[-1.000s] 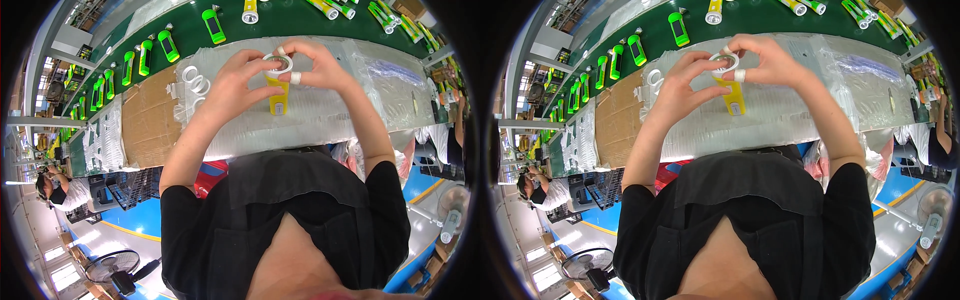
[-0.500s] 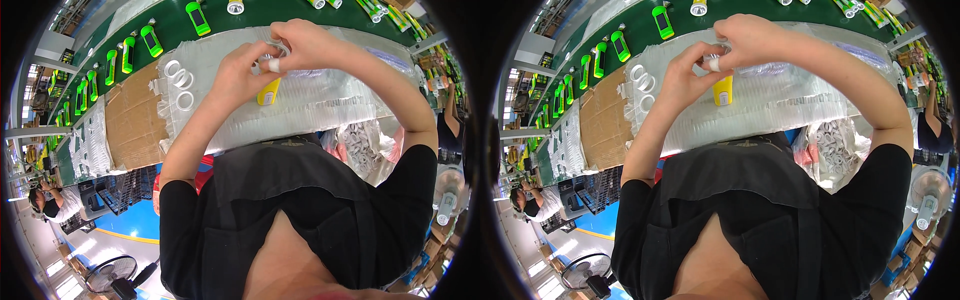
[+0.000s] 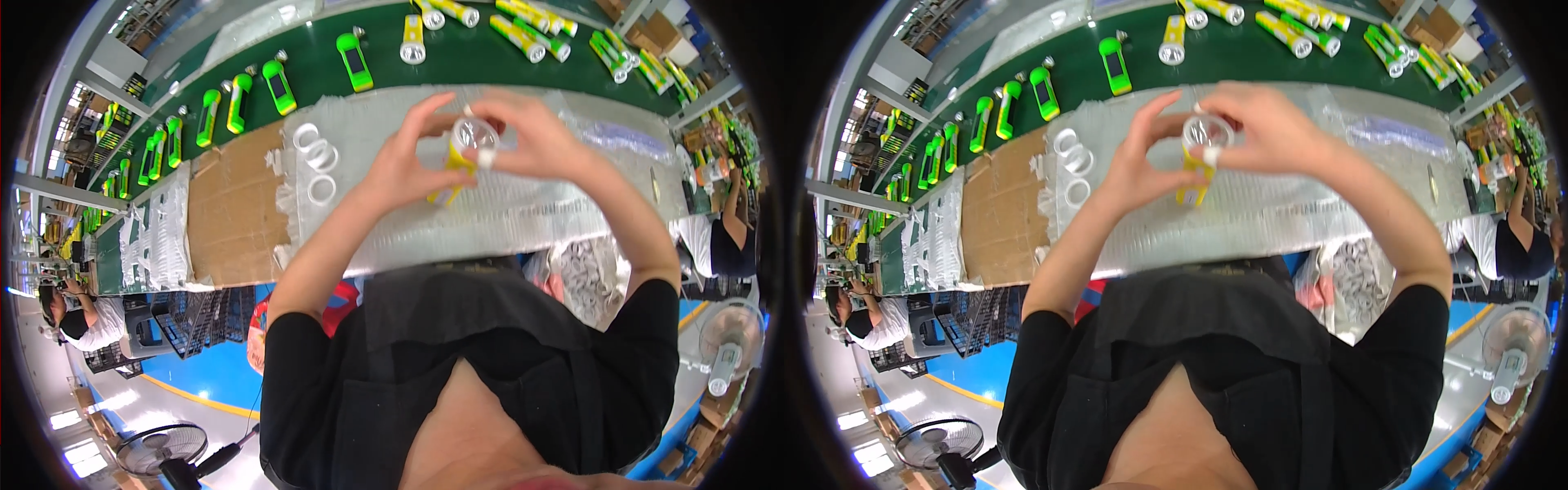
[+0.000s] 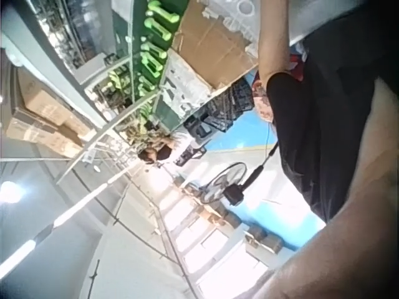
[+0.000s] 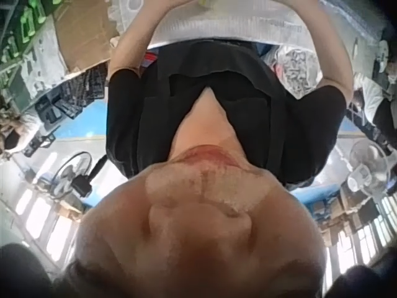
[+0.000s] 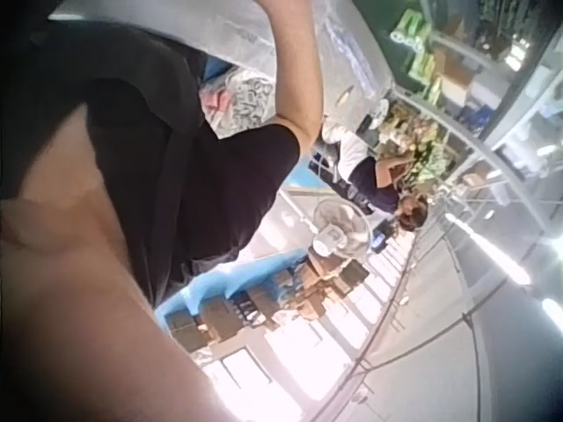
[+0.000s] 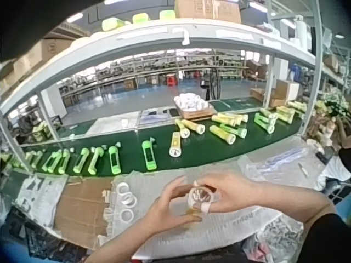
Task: Assemble handheld flashlights by attaching plastic rings and reflectors to the flashlight housings.
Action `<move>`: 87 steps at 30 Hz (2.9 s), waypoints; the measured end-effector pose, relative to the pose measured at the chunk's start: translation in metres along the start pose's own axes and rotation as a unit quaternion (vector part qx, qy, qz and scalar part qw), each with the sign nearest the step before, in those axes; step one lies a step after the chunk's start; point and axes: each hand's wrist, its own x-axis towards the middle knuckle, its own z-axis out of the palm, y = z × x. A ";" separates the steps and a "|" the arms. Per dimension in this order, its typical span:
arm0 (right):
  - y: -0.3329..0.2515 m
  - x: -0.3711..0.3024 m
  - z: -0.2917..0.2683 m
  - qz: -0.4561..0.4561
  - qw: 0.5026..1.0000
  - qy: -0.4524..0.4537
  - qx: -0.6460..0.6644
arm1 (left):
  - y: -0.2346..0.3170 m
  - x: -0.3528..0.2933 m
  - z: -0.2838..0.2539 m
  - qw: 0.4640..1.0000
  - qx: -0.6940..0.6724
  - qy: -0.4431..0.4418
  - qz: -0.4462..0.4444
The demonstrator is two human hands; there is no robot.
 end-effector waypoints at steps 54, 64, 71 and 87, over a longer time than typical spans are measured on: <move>-0.021 -0.038 0.099 0.230 0.736 0.031 0.636 | -0.015 -0.002 0.013 0.988 -0.012 0.156 0.016; -0.048 -0.049 0.105 0.217 0.788 0.088 0.569 | 0.022 -0.025 0.016 0.997 -0.058 0.024 0.043; -0.041 -0.065 0.114 0.247 0.748 0.171 0.592 | 0.018 -0.016 0.033 0.978 0.146 -0.095 0.117; -0.018 -0.097 0.083 0.310 0.733 0.258 0.548 | -0.073 -0.008 0.050 0.980 0.152 -0.049 -0.114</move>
